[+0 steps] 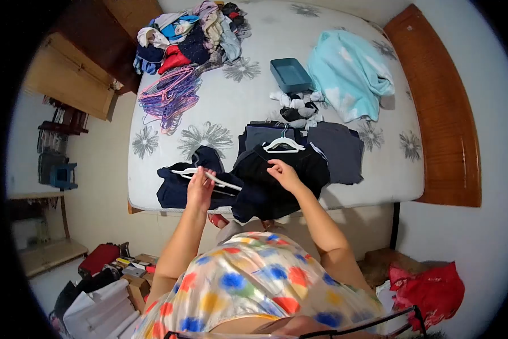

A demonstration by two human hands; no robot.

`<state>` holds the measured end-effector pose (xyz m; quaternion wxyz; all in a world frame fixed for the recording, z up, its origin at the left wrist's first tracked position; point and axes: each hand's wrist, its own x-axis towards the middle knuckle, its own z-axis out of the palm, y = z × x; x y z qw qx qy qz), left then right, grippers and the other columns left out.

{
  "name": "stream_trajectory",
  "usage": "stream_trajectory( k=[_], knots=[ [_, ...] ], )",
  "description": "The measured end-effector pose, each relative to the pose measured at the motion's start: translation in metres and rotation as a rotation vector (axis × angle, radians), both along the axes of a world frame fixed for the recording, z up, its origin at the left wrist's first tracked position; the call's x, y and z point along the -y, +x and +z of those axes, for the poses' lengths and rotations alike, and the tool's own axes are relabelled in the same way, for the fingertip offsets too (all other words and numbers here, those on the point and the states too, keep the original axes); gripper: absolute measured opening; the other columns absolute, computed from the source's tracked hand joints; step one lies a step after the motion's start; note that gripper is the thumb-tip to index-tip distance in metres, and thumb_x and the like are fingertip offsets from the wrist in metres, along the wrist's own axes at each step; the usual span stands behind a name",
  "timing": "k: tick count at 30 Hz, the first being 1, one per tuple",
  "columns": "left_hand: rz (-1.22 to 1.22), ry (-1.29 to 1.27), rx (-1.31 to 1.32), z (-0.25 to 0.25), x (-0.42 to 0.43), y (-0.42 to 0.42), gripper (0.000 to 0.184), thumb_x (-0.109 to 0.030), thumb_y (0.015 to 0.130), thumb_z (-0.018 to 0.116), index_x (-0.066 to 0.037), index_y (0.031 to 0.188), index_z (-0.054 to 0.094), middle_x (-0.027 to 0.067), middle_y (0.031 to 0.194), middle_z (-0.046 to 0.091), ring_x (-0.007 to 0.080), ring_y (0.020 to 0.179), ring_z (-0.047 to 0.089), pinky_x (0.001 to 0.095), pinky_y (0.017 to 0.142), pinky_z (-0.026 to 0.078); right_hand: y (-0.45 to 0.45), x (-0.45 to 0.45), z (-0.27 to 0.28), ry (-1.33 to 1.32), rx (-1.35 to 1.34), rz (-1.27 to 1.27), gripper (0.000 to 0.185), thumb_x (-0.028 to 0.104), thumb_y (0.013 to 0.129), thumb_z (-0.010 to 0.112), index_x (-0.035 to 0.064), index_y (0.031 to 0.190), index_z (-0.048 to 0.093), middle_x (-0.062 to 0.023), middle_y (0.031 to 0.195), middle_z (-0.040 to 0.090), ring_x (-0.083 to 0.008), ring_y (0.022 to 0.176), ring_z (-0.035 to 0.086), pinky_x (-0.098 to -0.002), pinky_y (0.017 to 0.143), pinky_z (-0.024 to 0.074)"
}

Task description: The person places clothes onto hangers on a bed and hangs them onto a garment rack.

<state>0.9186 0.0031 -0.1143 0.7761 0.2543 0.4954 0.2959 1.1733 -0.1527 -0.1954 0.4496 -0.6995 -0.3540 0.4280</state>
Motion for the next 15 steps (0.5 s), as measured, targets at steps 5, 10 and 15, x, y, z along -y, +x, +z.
stream_trajectory(
  k=[5, 10, 15],
  knots=[
    [0.135, -0.007, -0.095, 0.011, 0.025, -0.023, 0.026, -0.039, 0.091, 0.06, -0.014, 0.095, 0.056, -0.0004, 0.094, 0.059, 0.0149, 0.094, 0.058, 0.0264, 0.076, 0.046, 0.07, -0.03, -0.092, -0.139, 0.319, -0.104, 0.048, 0.023, 0.078, 0.074, 0.0024, 0.118, 0.056, -0.0119, 0.101, 0.063, -0.0246, 0.092, 0.061, -0.035, 0.082, 0.0484],
    [0.222, -0.035, -0.135, 0.018, 0.044, -0.038, 0.023, -0.036, 0.092, 0.06, -0.013, 0.094, 0.056, -0.0005, 0.088, 0.06, 0.0144, 0.089, 0.06, 0.026, 0.073, 0.047, 0.098, -0.068, -0.126, -0.481, 0.62, -0.046, 0.072, 0.028, 0.073, 0.077, 0.0073, 0.133, 0.042, -0.0161, 0.132, 0.046, -0.0339, 0.123, 0.043, -0.0415, 0.103, 0.0368],
    [0.257, -0.017, -0.137, 0.02, 0.049, -0.051, 0.025, -0.037, 0.092, 0.059, -0.012, 0.096, 0.056, 0.0, 0.087, 0.06, 0.0144, 0.087, 0.06, 0.0256, 0.072, 0.048, 0.104, -0.077, -0.141, -0.781, 0.688, 0.05, 0.083, 0.04, 0.073, 0.075, 0.0146, 0.14, 0.033, -0.0124, 0.138, 0.043, -0.0295, 0.129, 0.039, -0.0588, 0.105, 0.027]
  ],
)
